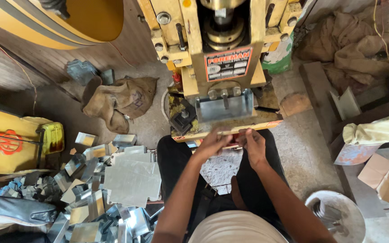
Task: The person sits on the floor and repeatedly places rectangular metal sheets into a yellow Foreman press machine. They align the sheets, operate the press to cut or shape them, and then remove the processed pieces, placing them into a pile on the floor.
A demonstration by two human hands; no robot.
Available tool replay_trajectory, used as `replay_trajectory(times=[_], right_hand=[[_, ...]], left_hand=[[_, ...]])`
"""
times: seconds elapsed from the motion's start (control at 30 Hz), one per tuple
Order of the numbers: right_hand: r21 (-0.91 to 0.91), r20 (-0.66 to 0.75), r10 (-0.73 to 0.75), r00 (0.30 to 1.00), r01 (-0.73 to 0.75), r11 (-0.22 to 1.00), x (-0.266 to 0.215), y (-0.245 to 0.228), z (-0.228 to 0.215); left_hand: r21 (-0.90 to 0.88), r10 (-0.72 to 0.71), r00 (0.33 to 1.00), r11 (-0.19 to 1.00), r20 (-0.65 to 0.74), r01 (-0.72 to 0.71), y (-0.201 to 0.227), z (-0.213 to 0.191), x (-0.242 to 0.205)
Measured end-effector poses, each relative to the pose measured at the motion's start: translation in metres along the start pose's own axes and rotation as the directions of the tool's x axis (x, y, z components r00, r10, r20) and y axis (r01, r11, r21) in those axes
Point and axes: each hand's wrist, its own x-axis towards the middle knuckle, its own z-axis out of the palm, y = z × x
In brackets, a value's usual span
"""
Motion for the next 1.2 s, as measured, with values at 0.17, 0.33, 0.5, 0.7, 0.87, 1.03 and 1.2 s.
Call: replay_trajectory(times=[0.17, 0.33, 0.5, 0.7, 0.87, 1.03, 1.2], right_hand=[[0.133, 0.006, 0.07, 0.997, -0.071, 0.989, 0.004, -0.005, -0.016], [0.335, 0.146, 0.154, 0.977, -0.196, 0.922, 0.007, -0.026, -0.024], [0.384, 0.283, 0.328, 0.901, -0.42, 0.822, 0.019, -0.076, -0.016], [0.353, 0.071, 0.017, 0.997, -0.041, 0.935, 0.026, -0.065, -0.021], [0.294, 0.022, -0.073, 0.997, 0.064, 0.954, 0.006, -0.066, 0.006], [0.019, 0.198, -0.05, 0.979, 0.047, 0.999, -0.004, -0.096, 0.04], [-0.105, 0.15, -0.165, 0.975, 0.181, 0.978, 0.035, -0.083, 0.028]], left_hand=[[-0.77, -0.009, 0.992, 0.63, 0.122, 0.1, -0.006, 0.026, 0.046], [-0.773, 0.08, 0.945, 0.599, 0.318, 0.209, 0.007, 0.024, 0.006], [-0.386, -0.401, 0.912, 0.831, 0.085, 0.402, 0.001, -0.004, -0.034], [-0.714, -0.034, 0.989, 0.695, -0.144, -0.08, 0.006, -0.015, -0.049], [-0.527, 0.244, 0.94, 0.781, -0.239, -0.336, 0.003, 0.008, -0.055], [-0.094, 0.26, 0.814, 0.929, -0.52, -0.357, -0.008, -0.001, -0.028], [0.292, 0.344, 0.746, 0.934, -0.57, -0.207, -0.011, -0.029, 0.011]])
